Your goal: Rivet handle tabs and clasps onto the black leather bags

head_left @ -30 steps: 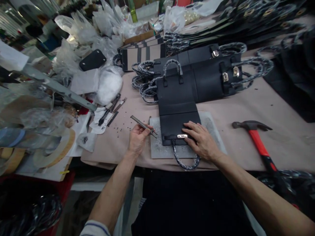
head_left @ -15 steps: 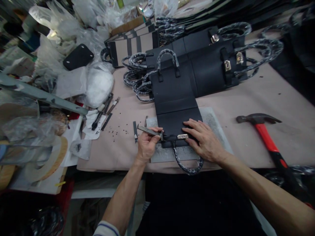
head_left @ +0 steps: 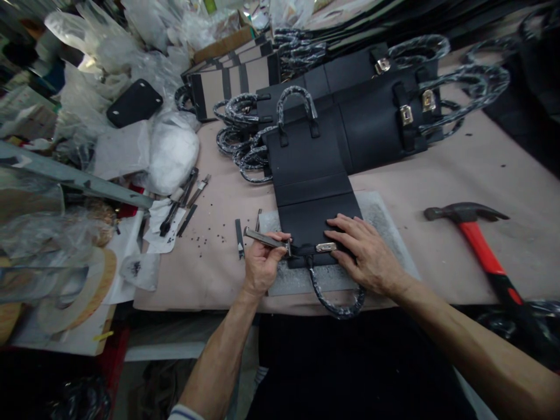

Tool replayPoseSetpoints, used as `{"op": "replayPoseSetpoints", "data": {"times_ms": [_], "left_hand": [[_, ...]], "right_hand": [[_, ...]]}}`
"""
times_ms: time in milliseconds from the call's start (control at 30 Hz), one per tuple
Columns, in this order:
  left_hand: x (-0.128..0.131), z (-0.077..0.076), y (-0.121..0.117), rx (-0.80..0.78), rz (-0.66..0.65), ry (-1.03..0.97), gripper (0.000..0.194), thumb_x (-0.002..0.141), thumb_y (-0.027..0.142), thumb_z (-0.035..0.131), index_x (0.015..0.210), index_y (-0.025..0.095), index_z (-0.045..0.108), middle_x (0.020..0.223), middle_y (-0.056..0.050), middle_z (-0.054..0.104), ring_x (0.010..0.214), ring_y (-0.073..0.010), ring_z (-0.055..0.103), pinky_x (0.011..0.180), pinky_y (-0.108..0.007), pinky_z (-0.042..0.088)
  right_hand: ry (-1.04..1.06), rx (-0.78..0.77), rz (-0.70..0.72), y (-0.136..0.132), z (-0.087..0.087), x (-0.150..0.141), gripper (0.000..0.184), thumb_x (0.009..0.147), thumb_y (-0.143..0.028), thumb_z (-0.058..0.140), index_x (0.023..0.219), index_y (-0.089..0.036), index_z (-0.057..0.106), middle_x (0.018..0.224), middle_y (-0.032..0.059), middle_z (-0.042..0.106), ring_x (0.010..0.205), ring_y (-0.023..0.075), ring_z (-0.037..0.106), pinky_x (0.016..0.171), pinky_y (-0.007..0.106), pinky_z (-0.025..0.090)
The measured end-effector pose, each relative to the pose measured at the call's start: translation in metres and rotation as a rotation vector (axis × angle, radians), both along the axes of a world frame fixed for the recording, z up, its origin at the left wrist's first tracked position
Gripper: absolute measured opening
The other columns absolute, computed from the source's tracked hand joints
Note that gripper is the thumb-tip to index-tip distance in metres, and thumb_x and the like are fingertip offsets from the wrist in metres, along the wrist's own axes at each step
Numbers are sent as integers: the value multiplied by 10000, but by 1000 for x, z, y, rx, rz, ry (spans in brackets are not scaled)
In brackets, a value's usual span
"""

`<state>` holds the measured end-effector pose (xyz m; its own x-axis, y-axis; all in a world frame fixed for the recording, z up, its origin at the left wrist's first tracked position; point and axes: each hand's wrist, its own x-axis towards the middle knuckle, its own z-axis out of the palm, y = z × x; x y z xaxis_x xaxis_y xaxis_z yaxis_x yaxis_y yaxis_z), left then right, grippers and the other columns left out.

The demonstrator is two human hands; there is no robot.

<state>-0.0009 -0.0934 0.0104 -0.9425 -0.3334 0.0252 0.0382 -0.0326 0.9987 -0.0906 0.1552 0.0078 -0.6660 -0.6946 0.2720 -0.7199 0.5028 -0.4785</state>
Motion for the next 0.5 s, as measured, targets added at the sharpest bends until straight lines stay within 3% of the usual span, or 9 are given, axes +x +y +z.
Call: {"op": "replayPoseSetpoints", "data": {"times_ms": [200, 500], "left_hand": [[0, 0, 2, 19, 67, 44, 257, 882, 365, 788, 990, 188, 635, 1087, -97, 769, 967, -235, 767, 912, -380, 619], [0, -2, 1, 16, 19, 78, 190, 902, 272, 778, 1000, 174, 648, 1084, -96, 785, 979, -213, 778, 893, -317, 624]], "right_hand": [[15, 8, 1, 0, -1, 0, 362, 1001, -299, 525, 1334, -202, 628, 1511, 125, 557, 1468, 331, 450, 1222, 599, 351], [9, 11, 28, 2, 2, -2, 368, 1001, -292, 528, 1337, -166, 611, 1512, 154, 547, 1468, 341, 442, 1210, 618, 356]]}}
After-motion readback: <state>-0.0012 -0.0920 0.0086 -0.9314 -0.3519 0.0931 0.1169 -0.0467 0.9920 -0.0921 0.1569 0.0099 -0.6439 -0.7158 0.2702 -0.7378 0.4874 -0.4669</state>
